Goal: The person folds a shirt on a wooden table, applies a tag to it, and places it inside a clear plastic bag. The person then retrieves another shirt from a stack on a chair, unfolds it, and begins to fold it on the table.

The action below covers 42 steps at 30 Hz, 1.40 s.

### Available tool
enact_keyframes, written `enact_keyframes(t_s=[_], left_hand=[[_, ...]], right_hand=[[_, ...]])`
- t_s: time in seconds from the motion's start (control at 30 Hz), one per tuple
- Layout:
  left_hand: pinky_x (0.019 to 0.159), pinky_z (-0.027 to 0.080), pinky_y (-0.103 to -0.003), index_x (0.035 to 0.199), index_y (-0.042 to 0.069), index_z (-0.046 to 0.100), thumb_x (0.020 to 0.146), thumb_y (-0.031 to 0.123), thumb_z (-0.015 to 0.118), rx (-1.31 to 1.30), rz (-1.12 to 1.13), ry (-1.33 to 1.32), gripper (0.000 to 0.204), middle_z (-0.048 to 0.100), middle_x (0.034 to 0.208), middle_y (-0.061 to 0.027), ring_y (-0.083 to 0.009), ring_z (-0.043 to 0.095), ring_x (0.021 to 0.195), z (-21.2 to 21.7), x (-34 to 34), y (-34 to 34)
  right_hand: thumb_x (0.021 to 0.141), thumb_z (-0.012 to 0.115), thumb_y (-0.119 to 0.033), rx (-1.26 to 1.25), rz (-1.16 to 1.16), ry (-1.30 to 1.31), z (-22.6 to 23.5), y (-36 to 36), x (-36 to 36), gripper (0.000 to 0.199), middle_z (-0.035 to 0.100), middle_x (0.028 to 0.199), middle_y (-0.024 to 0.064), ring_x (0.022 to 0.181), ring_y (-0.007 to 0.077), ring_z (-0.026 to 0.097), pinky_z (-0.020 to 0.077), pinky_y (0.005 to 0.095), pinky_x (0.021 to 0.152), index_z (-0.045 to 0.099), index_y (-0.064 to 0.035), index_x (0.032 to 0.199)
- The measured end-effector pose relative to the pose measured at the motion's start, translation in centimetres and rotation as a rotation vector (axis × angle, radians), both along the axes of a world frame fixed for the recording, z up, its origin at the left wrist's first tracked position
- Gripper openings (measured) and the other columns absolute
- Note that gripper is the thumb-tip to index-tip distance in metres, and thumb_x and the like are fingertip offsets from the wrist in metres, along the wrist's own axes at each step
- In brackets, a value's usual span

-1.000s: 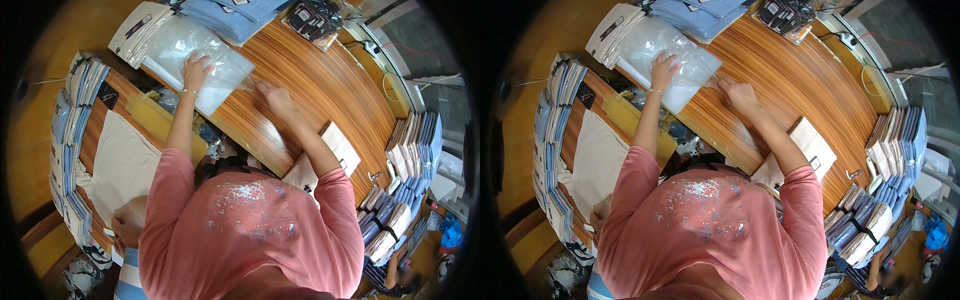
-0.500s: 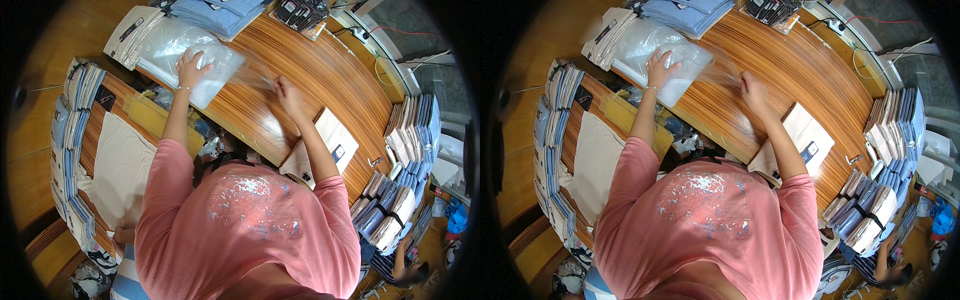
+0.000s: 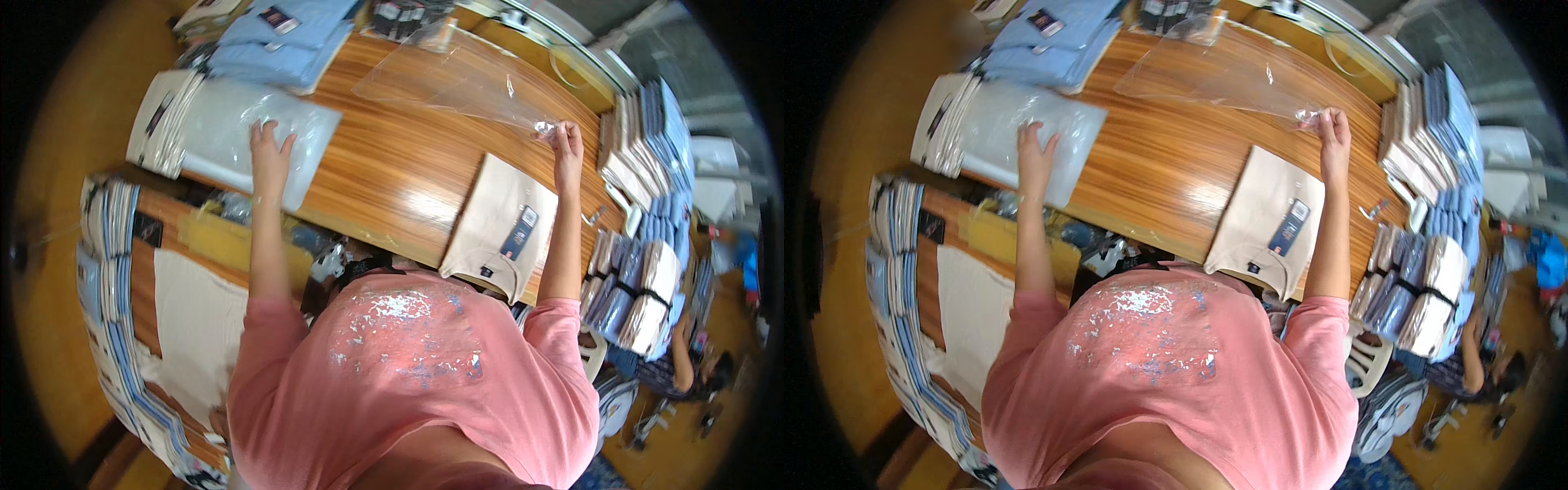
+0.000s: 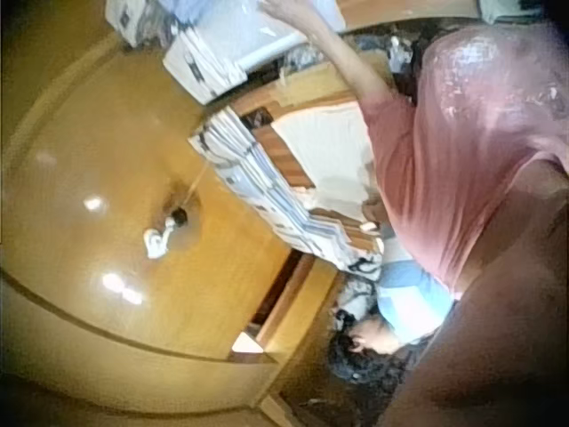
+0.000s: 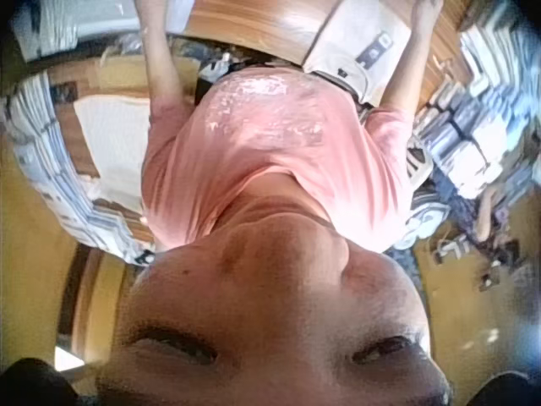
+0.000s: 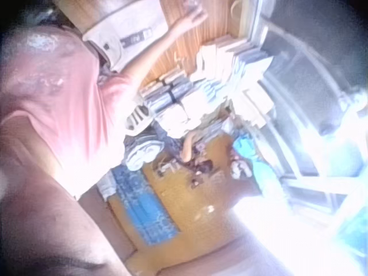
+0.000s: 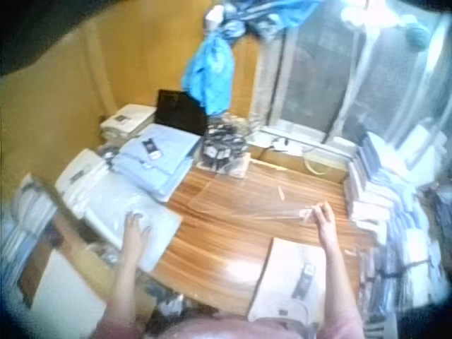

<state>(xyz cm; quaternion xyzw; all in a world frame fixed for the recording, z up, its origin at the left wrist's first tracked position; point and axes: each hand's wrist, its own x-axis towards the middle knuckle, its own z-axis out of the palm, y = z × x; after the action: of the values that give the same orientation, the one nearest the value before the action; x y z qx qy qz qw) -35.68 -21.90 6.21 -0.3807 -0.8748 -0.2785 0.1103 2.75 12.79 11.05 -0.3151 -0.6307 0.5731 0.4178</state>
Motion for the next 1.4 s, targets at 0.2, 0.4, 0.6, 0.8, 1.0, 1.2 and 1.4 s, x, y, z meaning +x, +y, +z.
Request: enact_keyframes(t_s=[0.2, 0.4, 0.6, 0.8, 1.0, 1.2, 1.4], left_hand=[[0.098, 0.039, -0.037, 0.126, -0.002, 0.042, 0.083, 0.027, 0.065, 0.113, -0.671, -0.927, 0.056, 0.040, 0.133, -0.0229, -0.0304, 0.044, 0.121, 5.5, 14.1, 12.0], [0.106, 0.029, -0.037, 0.141, -0.003, 0.017, 0.078, 0.041, 0.070, 0.289, -0.571, -1.708, 0.093, 0.028, 0.139, -0.0266, -0.0299, 0.030, 0.131, -1.4, 26.1, 22.0], [0.091, 0.038, -0.027, 0.122, 0.002, 0.040, 0.087, 0.021, 0.062, 0.521, -0.747, -0.804, 0.046, 0.044, 0.123, -0.0112, -0.0156, 0.043, 0.111, 4.3, 26.3, 26.1], [0.103, 0.029, -0.037, 0.138, 0.001, 0.017, 0.087, 0.045, 0.054, 0.600, -0.418, -1.474, 0.078, 0.028, 0.139, -0.0219, -0.0281, 0.033, 0.127, 2.9, 33.0, 22.7], [0.110, 0.017, -0.051, 0.141, -0.003, 0.001, 0.072, 0.079, 0.036, 0.880, -0.672, -2.593, 0.113, 0.013, 0.146, -0.0259, -0.0367, 0.020, 0.135, 1.7, 25.8, 26.5], [0.101, 0.037, -0.047, 0.141, -0.001, 0.018, 0.067, 0.081, 0.040, 0.529, -1.212, -1.973, 0.112, 0.032, 0.140, -0.0243, -0.0374, 0.038, 0.125, 6.5, 21.1, 25.7], [0.091, 0.048, -0.039, 0.137, 0.003, 0.032, 0.073, 0.057, 0.064, 0.083, -1.578, -1.355, 0.090, 0.049, 0.129, -0.0189, -0.0289, 0.056, 0.109, 10.5, 20.4, 23.6]], right_hand=[[0.096, 0.046, -0.020, -0.238, 0.068, 0.298, 4.6, -0.6, 3.9, 0.013, 0.056, 0.075, 0.0043, 0.069, 0.0147, 0.057, 0.0513, 0.0321, 0.066, 0.049, -0.0076, 0.094], [0.092, 0.052, -0.014, -0.698, -0.034, 0.711, 8.2, -2.1, 6.0, 0.011, 0.060, 0.080, 0.0069, 0.073, 0.0178, 0.059, 0.0523, 0.0384, 0.078, 0.055, -0.0049, 0.096], [0.090, 0.055, -0.015, -0.671, 0.028, 0.933, 7.5, 0.4, 13.1, 0.006, 0.054, 0.073, -0.0010, 0.056, 0.0079, 0.047, 0.0508, 0.0269, 0.064, 0.055, -0.0091, 0.092], [0.095, 0.046, -0.023, -0.790, 0.257, 1.345, 5.3, 0.2, 12.8, 0.016, 0.040, 0.062, -0.0042, 0.048, 0.0052, 0.035, 0.0376, 0.0176, 0.047, 0.057, -0.0111, 0.093], [0.094, 0.046, -0.018, -0.857, 0.277, 0.683, 5.4, -1.9, 15.5, 0.030, 0.060, 0.079, -0.0018, 0.037, 0.0037, 0.033, 0.0282, 0.0189, 0.032, 0.051, -0.0098, 0.122], [0.091, 0.049, -0.012, -0.770, 0.298, 0.374, 5.6, 0.1, 19.9, 0.038, 0.061, 0.079, -0.0016, 0.036, 0.0030, 0.036, 0.0310, 0.0188, 0.030, 0.045, -0.0024, 0.128], [0.090, 0.051, -0.010, -0.865, 0.395, 0.370, 5.5, 3.0, 18.9, 0.035, 0.053, 0.065, -0.0019, 0.038, 0.0046, 0.040, 0.0340, 0.0170, 0.032, 0.048, -0.0018, 0.123]])
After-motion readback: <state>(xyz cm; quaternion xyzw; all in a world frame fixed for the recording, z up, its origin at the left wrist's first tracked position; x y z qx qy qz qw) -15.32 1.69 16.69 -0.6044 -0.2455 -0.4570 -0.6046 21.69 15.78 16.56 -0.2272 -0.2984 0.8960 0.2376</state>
